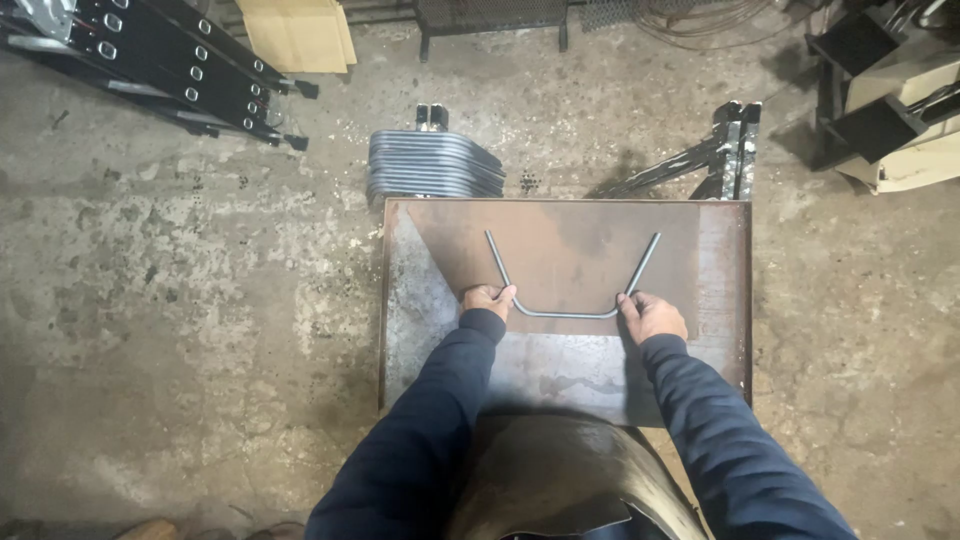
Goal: Bending a metal rod using a vise and a pipe for leverage to match a template shape.
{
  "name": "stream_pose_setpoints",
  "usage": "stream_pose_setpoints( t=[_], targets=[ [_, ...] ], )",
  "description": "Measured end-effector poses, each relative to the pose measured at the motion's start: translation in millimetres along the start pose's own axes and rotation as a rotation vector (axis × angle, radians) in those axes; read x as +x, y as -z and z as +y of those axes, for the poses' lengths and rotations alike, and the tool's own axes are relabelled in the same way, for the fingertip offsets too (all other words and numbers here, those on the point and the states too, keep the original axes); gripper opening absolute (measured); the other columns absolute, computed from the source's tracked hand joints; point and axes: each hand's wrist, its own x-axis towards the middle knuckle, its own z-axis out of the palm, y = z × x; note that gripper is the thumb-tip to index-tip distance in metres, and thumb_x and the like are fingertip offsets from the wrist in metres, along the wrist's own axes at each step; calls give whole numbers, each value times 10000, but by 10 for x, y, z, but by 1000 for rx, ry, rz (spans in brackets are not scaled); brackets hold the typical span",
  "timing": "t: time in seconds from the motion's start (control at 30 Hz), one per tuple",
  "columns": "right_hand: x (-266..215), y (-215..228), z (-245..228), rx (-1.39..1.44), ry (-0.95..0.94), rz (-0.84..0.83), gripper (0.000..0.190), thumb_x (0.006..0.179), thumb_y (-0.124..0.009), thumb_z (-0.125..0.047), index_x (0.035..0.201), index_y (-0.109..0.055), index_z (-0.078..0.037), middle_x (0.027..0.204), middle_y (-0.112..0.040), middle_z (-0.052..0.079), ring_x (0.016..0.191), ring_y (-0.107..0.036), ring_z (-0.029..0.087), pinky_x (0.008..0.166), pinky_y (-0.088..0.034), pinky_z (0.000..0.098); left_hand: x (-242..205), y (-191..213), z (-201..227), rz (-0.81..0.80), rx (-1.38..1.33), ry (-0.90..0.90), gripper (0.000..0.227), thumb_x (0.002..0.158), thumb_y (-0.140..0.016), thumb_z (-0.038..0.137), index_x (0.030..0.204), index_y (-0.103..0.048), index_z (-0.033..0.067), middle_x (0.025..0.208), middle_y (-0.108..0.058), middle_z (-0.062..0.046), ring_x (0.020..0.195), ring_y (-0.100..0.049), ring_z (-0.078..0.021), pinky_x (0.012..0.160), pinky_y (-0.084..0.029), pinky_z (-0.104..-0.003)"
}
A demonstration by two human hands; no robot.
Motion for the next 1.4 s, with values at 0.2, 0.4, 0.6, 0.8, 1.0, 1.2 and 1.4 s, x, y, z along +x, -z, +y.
stream_pose_setpoints(
  t=[0.2,0.4,0.6,0.8,1.0,1.2,1.4],
  targets=[
    [17,-16,23,-6,-4,-6,448,951,-579,-572,1059,-777,-185,961,-759,174,954,-710,404,842,-557,487,30,1,-7,-22,-19,12,352,830,-773,407,759,-787,63,747,-774,-96,686,-730,-218,732,-574,-356],
    [58,-68,53,-27,13,4,434,942,-588,-565,1053,-779,-191,953,-758,180,955,-707,415,841,-558,496,62,-24,-47,-27,-33,30,337,835,-781,388,756,-779,61,735,-773,-89,676,-727,-212,712,-577,-356],
    [62,-67,50,-43,12,1,430,945,-588,-567,1044,-779,-194,949,-759,177,951,-710,413,842,-559,498,46,-14,-32,-14,-30,37,329,818,-784,389,746,-778,69,729,-775,-76,675,-733,-207,718,-580,-352],
    [-23,-3,89,-2,56,11,470,950,-572,-585,1008,-787,-171,899,-751,184,905,-712,414,820,-558,495,34,-122,-153,136,51,-174,388,817,-815,422,834,-756,39,798,-748,-135,734,-730,-299,718,-576,-404],
    [-380,-13,207,73,140,21,521,944,-580,-596,968,-780,-115,812,-731,211,803,-725,393,773,-575,462,-440,-77,421,-25,623,-997,278,740,-782,335,881,-731,101,982,-749,-112,989,-697,-350,847,-502,-486],
    [-499,-43,127,-69,304,-42,440,838,-694,-570,936,-738,-143,830,-755,151,798,-729,362,760,-580,446,197,-935,-196,-232,959,-977,189,969,-563,209,1018,-723,121,1054,-729,-105,1012,-703,-304,896,-517,-501],
    [-627,75,-89,-351,302,24,616,819,-714,-620,1185,-623,-133,1169,-700,102,1087,-676,302,909,-557,422,-171,-655,211,-168,1195,-1104,205,928,-559,237,985,-701,100,998,-712,-119,985,-701,-308,806,-575,-477]
  ],
)
